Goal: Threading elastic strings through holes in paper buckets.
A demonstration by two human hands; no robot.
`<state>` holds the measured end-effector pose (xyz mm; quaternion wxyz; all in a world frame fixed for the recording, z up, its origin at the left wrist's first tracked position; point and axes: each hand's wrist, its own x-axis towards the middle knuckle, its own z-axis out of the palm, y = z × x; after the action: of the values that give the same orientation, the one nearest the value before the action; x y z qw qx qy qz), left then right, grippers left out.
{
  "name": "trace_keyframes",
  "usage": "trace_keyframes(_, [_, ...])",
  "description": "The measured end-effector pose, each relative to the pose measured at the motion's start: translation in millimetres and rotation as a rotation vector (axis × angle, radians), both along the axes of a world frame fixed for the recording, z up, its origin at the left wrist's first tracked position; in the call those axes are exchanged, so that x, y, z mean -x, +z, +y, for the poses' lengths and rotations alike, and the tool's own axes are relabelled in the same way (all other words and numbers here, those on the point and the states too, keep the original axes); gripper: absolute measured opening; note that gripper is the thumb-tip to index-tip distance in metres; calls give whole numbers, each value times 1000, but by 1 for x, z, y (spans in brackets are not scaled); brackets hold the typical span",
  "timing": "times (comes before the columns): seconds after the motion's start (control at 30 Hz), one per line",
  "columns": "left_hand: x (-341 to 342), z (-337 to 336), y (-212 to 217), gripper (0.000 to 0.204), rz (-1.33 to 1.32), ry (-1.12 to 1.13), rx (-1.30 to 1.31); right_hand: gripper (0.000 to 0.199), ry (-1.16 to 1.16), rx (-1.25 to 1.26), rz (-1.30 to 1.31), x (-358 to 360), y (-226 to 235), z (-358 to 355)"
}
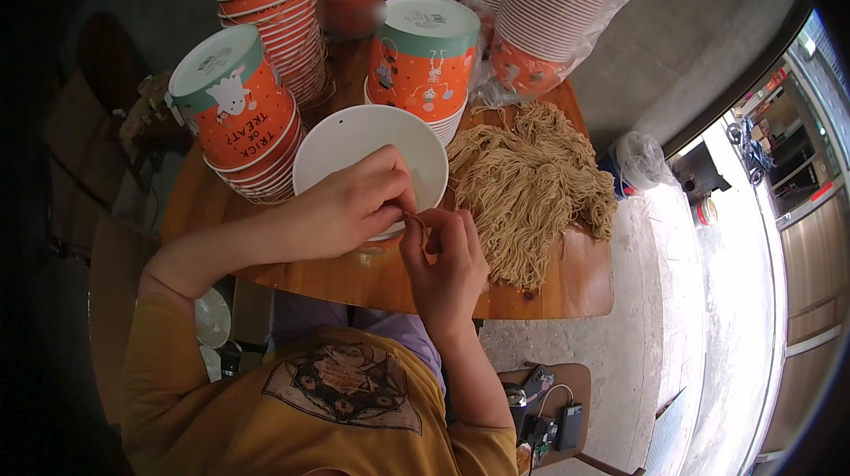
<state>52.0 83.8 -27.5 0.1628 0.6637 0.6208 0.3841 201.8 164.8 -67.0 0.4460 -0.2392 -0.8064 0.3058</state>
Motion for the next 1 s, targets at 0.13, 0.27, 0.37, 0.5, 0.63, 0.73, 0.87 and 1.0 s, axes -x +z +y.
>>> trace_keyframes(0.13, [-4, -1, 1, 10, 135, 49, -123, 15, -13, -120, 18, 2, -4, 0])
trace_keyframes(0.27, [-3, 0, -3, 11, 49, 76, -117, 16, -24, -177, 9, 2, -3, -1])
trace_keyframes(0.37, [-3, 0, -2, 11, -113, 85, -29, 16, -33, -188, 3, 2, -3, -2])
trace_keyframes(0.5, [-4, 0, 0, 12, -245, 90, 31, 16, -34, -196, 16, 2, -4, -1])
trace_keyframes(0.63, [-4, 0, 1, 9, -114, 127, -51, 16, -26, -208, 15, 2, -3, -1])
trace_keyframes(0.73, [-7, -1, 8, 8, -131, 148, 19, 16, -23, -213, 20, 2, -4, -1])
trace_keyframes(0.87, [-6, 1, 2, 9, -158, 147, -6, 16, -14, -213, 27, 3, -5, 0])
trace_keyframes(1.0, [-5, 1, -1, 9, -169, 122, -39, 17, -14, -224, 28, 3, -4, 0])
